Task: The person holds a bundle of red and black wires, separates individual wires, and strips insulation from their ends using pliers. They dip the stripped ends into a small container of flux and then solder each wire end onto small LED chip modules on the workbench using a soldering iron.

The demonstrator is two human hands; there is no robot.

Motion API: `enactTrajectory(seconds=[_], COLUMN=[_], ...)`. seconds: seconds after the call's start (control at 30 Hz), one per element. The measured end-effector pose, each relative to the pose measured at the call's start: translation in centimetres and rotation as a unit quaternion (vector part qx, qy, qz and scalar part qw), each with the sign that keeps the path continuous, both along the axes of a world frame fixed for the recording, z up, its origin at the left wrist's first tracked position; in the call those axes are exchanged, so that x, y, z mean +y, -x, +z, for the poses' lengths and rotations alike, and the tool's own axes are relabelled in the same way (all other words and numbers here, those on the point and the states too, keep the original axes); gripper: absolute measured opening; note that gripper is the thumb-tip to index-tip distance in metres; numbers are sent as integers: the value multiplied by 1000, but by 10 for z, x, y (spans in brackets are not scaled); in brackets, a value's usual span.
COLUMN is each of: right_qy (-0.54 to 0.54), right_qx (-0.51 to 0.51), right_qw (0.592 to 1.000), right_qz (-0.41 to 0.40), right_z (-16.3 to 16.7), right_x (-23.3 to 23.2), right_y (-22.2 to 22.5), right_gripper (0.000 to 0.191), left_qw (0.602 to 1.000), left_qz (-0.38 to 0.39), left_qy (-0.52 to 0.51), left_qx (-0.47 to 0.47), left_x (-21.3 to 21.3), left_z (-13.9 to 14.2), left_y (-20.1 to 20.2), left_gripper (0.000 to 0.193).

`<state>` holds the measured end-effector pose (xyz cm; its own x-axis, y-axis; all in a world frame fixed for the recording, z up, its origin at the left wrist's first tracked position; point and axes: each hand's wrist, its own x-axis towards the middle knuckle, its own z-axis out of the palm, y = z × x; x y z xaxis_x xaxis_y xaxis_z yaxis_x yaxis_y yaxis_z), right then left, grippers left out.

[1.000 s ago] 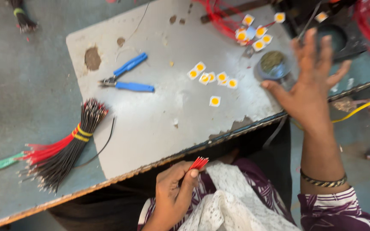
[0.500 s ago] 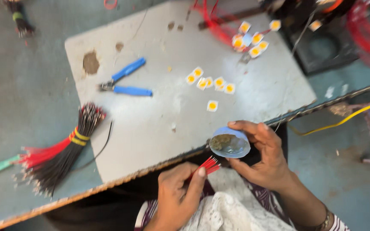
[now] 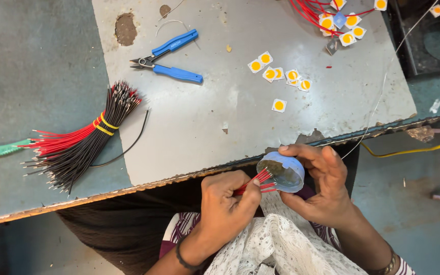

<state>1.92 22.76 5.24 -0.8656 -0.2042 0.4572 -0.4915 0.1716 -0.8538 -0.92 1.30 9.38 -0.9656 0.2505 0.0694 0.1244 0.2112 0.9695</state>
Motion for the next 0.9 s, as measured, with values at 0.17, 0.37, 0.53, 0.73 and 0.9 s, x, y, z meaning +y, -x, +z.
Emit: enactTrajectory(seconds=[0.17,0.37,0.53,0.73,0.9], right_qy=[2,-11,-32,-39,-43], right_qx=[-3,6,10,8,5], right_qw=[1000,1000,999,999,998], right_qz=[11,9,4,-13,-35], right_z=[-1,0,2,1,1], right_x=[-1,-3,-6,-4,-3], right_y=[0,1,1,3,3], right_gripper=[125,124,123,123,121], left_qw=[999,1000,1000,1000,999], left_qz=[-1,4,9,7,23], left_qy=[-4,-3,-1,-10,15], left_qx=[36,23,22,26,37], left_x=[2,2,4,5,4], left_z=[-1,-2,-3,-4,-3], left_y=[2,3,3,4,4], left_gripper=[25,24,25,24,31])
